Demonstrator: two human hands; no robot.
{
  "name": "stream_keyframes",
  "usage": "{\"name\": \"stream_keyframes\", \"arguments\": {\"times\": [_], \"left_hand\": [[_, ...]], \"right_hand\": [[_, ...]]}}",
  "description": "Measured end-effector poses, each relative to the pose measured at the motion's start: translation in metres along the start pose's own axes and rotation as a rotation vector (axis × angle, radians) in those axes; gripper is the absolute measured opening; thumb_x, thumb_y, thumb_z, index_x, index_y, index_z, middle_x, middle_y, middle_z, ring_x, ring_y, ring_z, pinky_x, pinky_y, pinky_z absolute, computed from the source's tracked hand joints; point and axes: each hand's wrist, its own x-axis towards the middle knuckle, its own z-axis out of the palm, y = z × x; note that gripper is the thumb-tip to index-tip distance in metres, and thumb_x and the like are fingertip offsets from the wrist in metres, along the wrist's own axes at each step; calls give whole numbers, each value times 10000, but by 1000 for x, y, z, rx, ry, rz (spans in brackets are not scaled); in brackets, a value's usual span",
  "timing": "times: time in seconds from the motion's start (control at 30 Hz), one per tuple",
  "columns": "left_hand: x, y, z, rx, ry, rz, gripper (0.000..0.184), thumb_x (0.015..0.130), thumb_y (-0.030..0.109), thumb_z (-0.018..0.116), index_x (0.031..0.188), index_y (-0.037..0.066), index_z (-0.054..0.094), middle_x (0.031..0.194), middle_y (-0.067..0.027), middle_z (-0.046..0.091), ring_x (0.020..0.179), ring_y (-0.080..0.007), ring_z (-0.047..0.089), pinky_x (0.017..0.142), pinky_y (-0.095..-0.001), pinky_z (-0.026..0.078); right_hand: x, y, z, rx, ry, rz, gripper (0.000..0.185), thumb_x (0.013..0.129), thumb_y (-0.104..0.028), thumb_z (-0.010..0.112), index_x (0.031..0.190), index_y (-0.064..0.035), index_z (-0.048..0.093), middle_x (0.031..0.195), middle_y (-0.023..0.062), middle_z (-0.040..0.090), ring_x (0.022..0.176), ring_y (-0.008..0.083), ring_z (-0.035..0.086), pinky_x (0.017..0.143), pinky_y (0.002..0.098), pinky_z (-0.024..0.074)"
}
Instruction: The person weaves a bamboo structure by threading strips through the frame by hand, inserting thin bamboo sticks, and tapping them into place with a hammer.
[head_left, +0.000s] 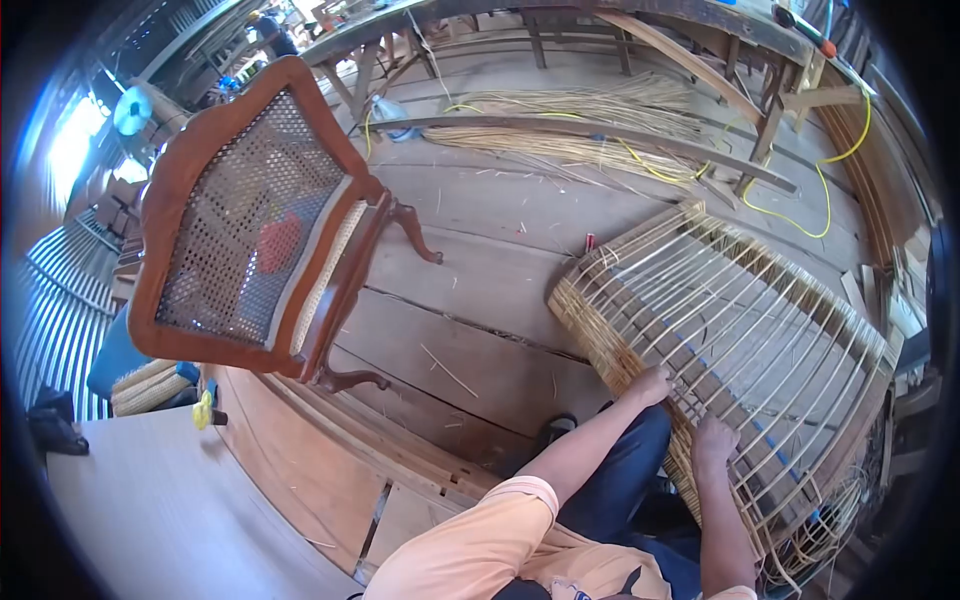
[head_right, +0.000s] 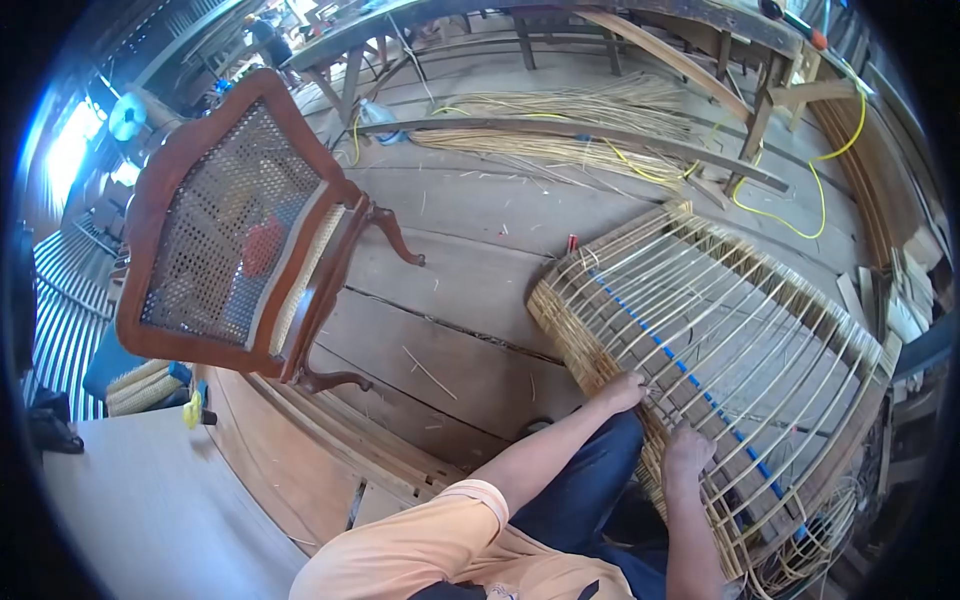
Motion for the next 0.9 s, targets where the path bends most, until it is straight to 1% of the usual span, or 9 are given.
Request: {"name": "stream_keyframes", "arguments": {"times": [0.37,0.43,0.47,0.53,0.57,0.7,0.73,0.83,0.9], "left_hand": [[4,-7,9,24,207,-205,267,842,276,544,872,35,655,924,-199,655,924,-340,628,797,-432,482],[16,-21,11,-59,176,-175,258,843,270,531,902,54,658,944,-203,653,930,-350,626,808,-433,482],[-19,32,-41,-96,77,-343,258,837,268,538,920,52,653,962,-204,649,934,-361,623,819,-435,480],[26,-54,-17,-107,369,-363,234,857,196,505,914,25,654,958,-188,655,933,-338,624,802,-412,492],[79,-149,10,287,339,-338,250,870,181,493,973,35,667,1043,-194,647,989,-309,626,850,-434,489],[100,-260,-132,-236,605,-470,266,951,202,434,983,0,603,878,-117,644,771,-210,596,709,-345,500],[63,-171,-145,-195,818,-356,195,904,206,525,958,53,634,939,-103,645,837,-201,599,757,-313,493],[74,-137,-129,-1352,925,-482,221,894,271,566,993,75,588,918,-84,636,856,-262,600,741,-379,511],[91,-172,-111,-1651,647,-366,253,902,301,554,975,58,565,859,-98,621,797,-285,595,705,-401,516]], "right_hand": [[16,-6,8,-8,-97,63,95,798,-133,565,803,-60,626,787,140,675,776,299,666,760,423,489],[3,-10,-21,55,421,-35,141,807,-145,589,851,-15,620,824,152,667,789,308,656,776,432,489],[-8,-8,-46,48,402,-28,141,807,-145,589,851,-15,620,824,152,667,789,308,656,776,432,489],[-36,7,-107,368,477,-117,202,787,-87,605,955,23,621,908,149,659,863,266,639,797,399,486],[-59,20,-129,328,443,-56,202,787,-87,605,955,23,621,908,149,659,863,266,639,797,399,486],[-163,88,-154,1008,-303,338,178,828,-57,585,975,29,634,827,102,658,751,174,629,695,276,508],[-188,96,-152,1146,-419,525,166,844,-64,580,972,24,639,816,92,658,711,148,624,673,267,514],[-259,131,-95,1086,-515,955,173,856,-62,579,999,18,638,811,88,657,653,108,610,645,245,518],[-293,143,-59,1107,-306,1009,208,882,-201,523,881,-15,615,729,56,626,613,116,579,564,259,463]]}}
